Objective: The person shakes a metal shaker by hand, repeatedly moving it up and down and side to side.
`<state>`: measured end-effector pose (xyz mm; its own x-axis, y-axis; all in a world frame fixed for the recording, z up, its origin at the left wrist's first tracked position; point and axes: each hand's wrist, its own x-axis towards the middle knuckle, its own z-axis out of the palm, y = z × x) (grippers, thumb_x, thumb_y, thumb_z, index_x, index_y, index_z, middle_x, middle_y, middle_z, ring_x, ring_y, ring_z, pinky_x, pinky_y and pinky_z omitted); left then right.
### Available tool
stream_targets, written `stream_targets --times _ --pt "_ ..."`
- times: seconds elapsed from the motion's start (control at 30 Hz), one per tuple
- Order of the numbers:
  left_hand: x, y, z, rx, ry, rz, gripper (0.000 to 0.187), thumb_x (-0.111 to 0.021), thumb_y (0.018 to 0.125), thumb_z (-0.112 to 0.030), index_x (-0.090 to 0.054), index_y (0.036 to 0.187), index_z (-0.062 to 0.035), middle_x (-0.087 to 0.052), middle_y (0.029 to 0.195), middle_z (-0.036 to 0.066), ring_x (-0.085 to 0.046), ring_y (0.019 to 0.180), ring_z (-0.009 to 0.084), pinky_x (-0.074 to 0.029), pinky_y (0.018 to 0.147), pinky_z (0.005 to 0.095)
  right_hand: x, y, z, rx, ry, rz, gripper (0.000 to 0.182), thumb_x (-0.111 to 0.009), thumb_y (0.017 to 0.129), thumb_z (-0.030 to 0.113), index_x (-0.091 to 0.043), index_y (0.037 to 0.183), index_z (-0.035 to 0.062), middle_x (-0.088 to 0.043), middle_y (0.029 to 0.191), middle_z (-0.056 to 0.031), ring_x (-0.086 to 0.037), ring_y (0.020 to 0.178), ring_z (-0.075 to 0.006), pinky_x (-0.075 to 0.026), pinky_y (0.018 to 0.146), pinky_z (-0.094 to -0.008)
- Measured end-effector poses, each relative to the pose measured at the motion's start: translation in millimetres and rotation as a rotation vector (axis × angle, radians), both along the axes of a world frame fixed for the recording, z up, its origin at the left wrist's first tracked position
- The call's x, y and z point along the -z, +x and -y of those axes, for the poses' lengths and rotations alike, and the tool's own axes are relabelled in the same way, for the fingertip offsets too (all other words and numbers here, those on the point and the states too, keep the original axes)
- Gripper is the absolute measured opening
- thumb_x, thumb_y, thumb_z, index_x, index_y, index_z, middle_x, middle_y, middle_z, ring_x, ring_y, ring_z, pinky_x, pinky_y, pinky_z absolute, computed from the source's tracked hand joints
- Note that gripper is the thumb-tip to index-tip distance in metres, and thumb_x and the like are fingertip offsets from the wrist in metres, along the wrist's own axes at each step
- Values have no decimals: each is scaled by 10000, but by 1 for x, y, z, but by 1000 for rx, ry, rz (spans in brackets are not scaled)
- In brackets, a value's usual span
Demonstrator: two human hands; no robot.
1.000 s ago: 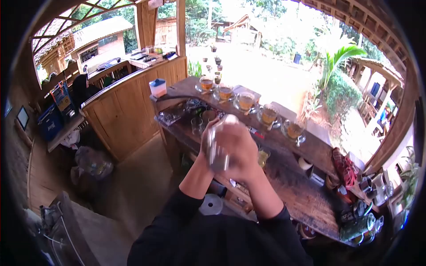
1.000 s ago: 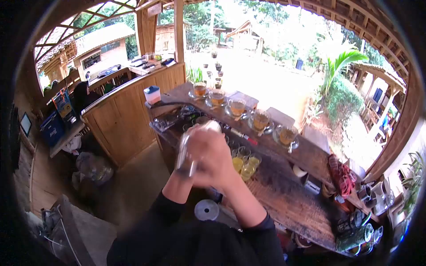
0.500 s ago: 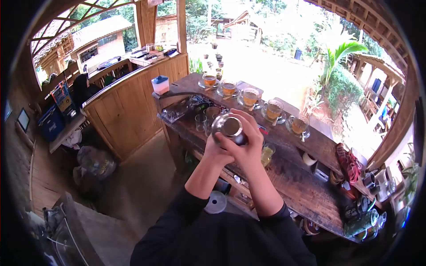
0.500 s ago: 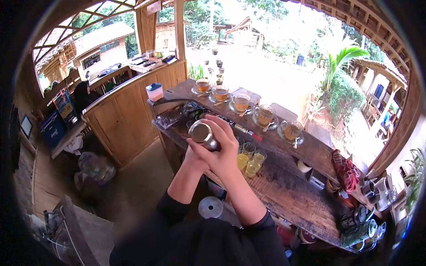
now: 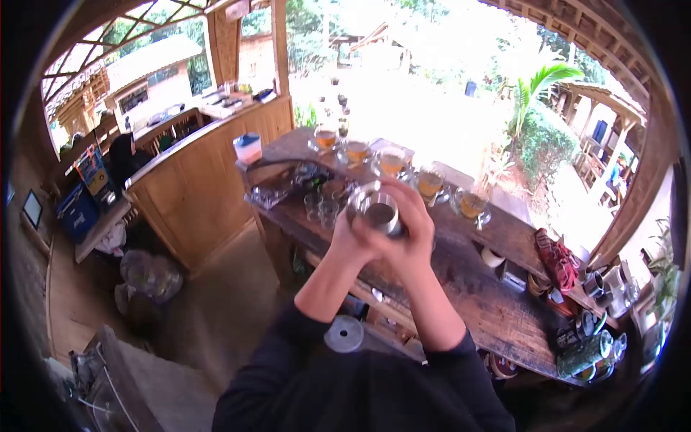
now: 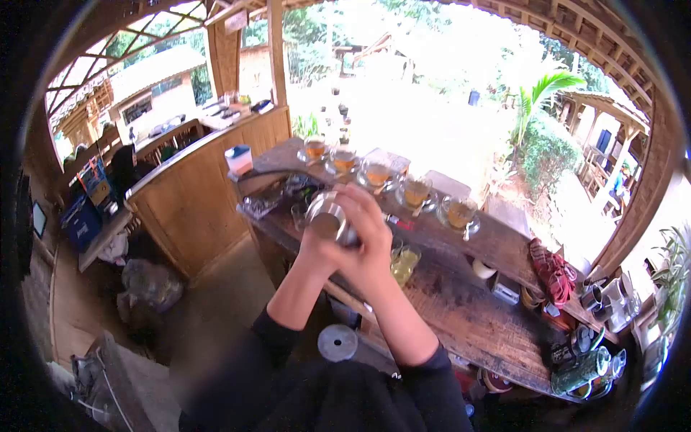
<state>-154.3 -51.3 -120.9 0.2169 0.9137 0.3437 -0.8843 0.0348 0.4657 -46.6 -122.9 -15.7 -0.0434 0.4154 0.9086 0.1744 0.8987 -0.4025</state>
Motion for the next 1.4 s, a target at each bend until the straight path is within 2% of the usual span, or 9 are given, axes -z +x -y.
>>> stream_targets --times 0.07,0.17,0.43,0.7,0.9,1.1,1.3,1.37,1.4 --pt "-61 -7 40 769 -85 373 523 -427 933 -422 -511 1225 4 -591 1142 146 -600 1014 256 -525 844 409 -19 24 42 30 422 283 348 -721 636 166 -656 966 79 -625 1075 -97 -601 1045 -298 -488 838 -442" --pt "-109 20 106 521 407 89 775 -462 884 -562 -301 1381 10 -520 1218 236 -584 1066 295 -544 798 360 -25 45 85 -160 1024 259 140 -571 803 115 -640 877 211 -660 977 32 -622 971 -143 -447 901 -476" --pt "-89 123 23 319 -397 9 422 -355 942 -379 -531 1181 -78 -603 1123 87 -602 1018 247 -501 884 424 -32 118 15 201 -47 -60 466 -732 624 220 -632 1016 -11 -627 1047 -177 -628 956 -312 -511 807 -381" --pt "-146 210 72 612 664 64 587 -470 912 -493 -413 1346 -102 -516 1270 150 -577 1084 237 -496 883 452 -57 205 93 197 1138 317 220 -704 723 193 -639 932 185 -670 937 -6 -653 922 -242 -485 824 -370" --pt "-140 323 58 692 -399 -192 424 -404 952 -417 -532 1129 -54 -607 1004 102 -619 941 217 -523 840 362 -88 298 88 520 -60 46 477 -725 714 238 -554 1076 -21 -608 1019 -149 -607 947 -300 -488 833 -373" --pt "-171 374 123 849 721 166 529 -536 911 -402 -453 1319 -76 -577 1191 136 -556 1125 234 -479 925 403 -79 392 181 798 537 745 423 -683 739 301 -599 1048 24 -619 1028 -141 -595 981 -296 -488 776 -438" --pt "-176 476 96 671 -262 -521 489 -447 923 -470 -475 1243 -100 -546 1235 75 -538 1116 204 -447 950 424 -93 435 151 563 -86 -72 495 -740 662 108 -550 1109 6 -610 1034 -162 -612 973 -289 -492 810 -351" --pt "-155 493 104 156 1021 -365 395 -421 948 -372 -526 1193 -80 -599 1144 94 -597 1011 216 -491 894 356 -102 439 185 689 196 151 468 -738 667 120 -564 1087 12 -619 1018 -145 -625 944 -297 -500 776 -331" --pt "-172 489 117 619 705 -288 457 -463 917 -429 -501 1226 -95 -579 1161 89 -563 1054 206 -451 920 359 -110 433 201 839 574 426 486 -760 657 159 -579 1088 23 -626 1021 -129 -624 943 -315 -504 743 -345"
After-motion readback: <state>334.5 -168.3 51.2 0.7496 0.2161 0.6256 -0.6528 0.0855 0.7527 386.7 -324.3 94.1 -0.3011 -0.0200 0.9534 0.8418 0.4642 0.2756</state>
